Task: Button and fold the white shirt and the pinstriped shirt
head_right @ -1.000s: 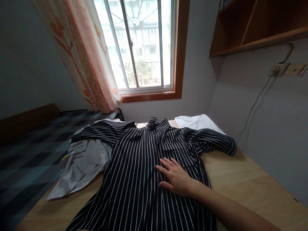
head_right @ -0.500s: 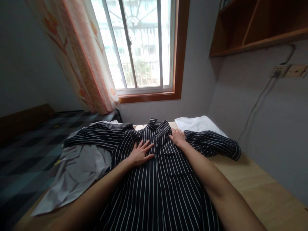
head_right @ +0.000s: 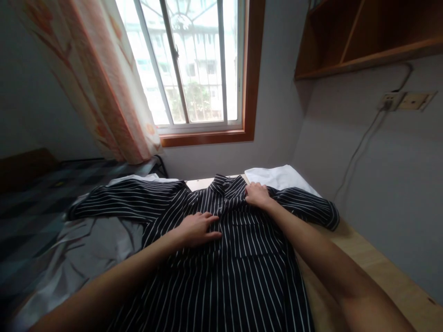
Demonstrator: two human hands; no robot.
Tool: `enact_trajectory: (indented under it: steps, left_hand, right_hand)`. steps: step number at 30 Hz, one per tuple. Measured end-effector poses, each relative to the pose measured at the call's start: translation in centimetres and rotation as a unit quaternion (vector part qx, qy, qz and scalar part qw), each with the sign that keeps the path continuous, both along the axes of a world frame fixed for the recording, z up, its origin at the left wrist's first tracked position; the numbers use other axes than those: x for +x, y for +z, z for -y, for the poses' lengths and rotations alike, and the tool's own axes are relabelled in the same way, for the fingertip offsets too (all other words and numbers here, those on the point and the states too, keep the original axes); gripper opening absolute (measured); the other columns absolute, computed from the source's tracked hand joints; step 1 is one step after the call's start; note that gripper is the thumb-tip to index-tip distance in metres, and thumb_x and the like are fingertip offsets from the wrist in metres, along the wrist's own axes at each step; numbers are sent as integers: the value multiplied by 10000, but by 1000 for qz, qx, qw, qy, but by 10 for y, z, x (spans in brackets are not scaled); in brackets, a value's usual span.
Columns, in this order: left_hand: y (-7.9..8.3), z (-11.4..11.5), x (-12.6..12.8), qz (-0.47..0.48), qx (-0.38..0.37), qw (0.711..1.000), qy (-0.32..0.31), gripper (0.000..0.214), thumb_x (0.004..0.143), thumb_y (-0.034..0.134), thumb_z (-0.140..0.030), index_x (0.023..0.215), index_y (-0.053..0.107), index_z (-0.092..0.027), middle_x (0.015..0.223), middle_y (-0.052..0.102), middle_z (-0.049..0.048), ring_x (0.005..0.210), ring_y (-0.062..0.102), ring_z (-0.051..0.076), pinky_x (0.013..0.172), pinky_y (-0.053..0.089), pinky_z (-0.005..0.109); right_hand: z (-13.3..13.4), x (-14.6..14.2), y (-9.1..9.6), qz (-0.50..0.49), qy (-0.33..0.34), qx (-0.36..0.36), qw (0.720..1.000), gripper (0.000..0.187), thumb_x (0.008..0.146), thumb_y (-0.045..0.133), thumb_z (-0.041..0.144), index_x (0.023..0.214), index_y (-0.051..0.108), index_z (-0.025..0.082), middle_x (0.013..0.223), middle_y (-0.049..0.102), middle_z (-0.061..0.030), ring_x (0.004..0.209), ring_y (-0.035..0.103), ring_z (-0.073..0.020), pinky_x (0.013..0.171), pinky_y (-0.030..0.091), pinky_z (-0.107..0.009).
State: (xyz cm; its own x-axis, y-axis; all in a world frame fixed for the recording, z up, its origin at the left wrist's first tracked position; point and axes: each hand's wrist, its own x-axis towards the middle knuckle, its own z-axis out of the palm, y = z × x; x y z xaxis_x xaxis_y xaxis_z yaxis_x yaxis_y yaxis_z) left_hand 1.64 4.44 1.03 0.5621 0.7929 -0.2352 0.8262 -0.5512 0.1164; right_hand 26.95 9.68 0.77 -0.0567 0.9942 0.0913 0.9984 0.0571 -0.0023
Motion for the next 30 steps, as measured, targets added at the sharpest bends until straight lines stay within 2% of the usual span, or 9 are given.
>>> enact_trajectory:
  steps: [2, 5, 8, 11, 15, 19, 23, 26, 30]
  left_hand:
    - [17, -32, 12, 28, 34, 999, 12, 645, 847, 485, -644, 1346, 521, -236, 1297, 605, 128, 1148, 578, 330, 918, 484, 470]
    - [30, -90, 31, 99, 155, 983, 0, 560, 863, 539, -248, 1411, 425, -225, 1427, 499, 97, 1257, 496, 267, 1011, 422, 400]
    - [24, -140, 46, 109, 186, 976, -17, 848, 757, 553, -73, 1516, 218, -249, 1557, 311, 68, 1400, 307, 278, 1098, 310, 439]
    - [13, -169, 53, 81, 162, 982, -46, 846, 714, 586, -78, 1490, 303, -260, 1462, 462, 84, 1356, 357, 310, 1087, 269, 491]
    - [14, -177, 37, 66, 204, 973, -87, 256, 788, 550, -134, 952, 726, -221, 1033, 700, 95, 1083, 543, 277, 1019, 294, 455]
    - [23, -169, -8, 80, 263, 953, -128, 227, 838, 506, -149, 779, 717, -213, 934, 683, 106, 1041, 524, 256, 1029, 255, 447]
    - [20, -162, -40, 30, 189, 975, -110, 165, 744, 573, -151, 762, 717, -229, 993, 658, 82, 1046, 517, 259, 967, 343, 401]
    - [14, -162, -38, 93, 126, 988, 1, 204, 797, 526, -250, 849, 722, -232, 1148, 618, 63, 1066, 545, 239, 943, 396, 350]
    - [7, -165, -15, 193, 128, 949, 215, 535, 792, 574, -557, 1141, 607, -153, 1147, 626, 154, 1026, 604, 278, 869, 452, 345]
  right_hand:
    - [-17, -9, 5, -47, 15, 38, 998, 344, 824, 510, 183, 1147, 626, 184, 1258, 601, -119, 1134, 541, -273, 920, 426, -387]
    - [-49, -21, 4, -80, 83, 51, 992, 550, 789, 497, 87, 1330, 504, 189, 1417, 495, -104, 1268, 456, -232, 1008, 370, -357]
    - [-77, -28, -6, -66, 122, -1, 990, 744, 735, 570, 67, 1426, 390, 273, 1448, 472, -74, 1322, 406, -241, 1065, 301, -424]
    - [-92, -26, -12, -39, 124, -40, 991, 735, 721, 611, 82, 1389, 440, 335, 1369, 551, -54, 1268, 447, -284, 1053, 260, -516]
    - [-87, -5, -4, -16, 156, 24, 987, 326, 773, 558, 64, 994, 714, 245, 1095, 662, -79, 1097, 515, -264, 993, 289, -453]
    - [-69, 38, 4, -27, 151, 113, 982, 222, 824, 551, 101, 806, 746, 206, 1037, 614, -91, 1027, 505, -235, 938, 335, -371]
    - [-60, 70, 0, -72, 82, 34, 994, 233, 809, 568, 115, 819, 774, 224, 1062, 615, -73, 947, 559, -202, 847, 409, -285]
    - [-63, 72, -6, -146, 31, -64, 987, 280, 858, 497, 165, 878, 773, 209, 971, 687, -62, 913, 609, -199, 835, 437, -264]
    - [-63, 53, -12, -215, -40, -89, 972, 415, 888, 484, 501, 991, 707, 167, 948, 717, -88, 887, 651, -234, 780, 475, -300]
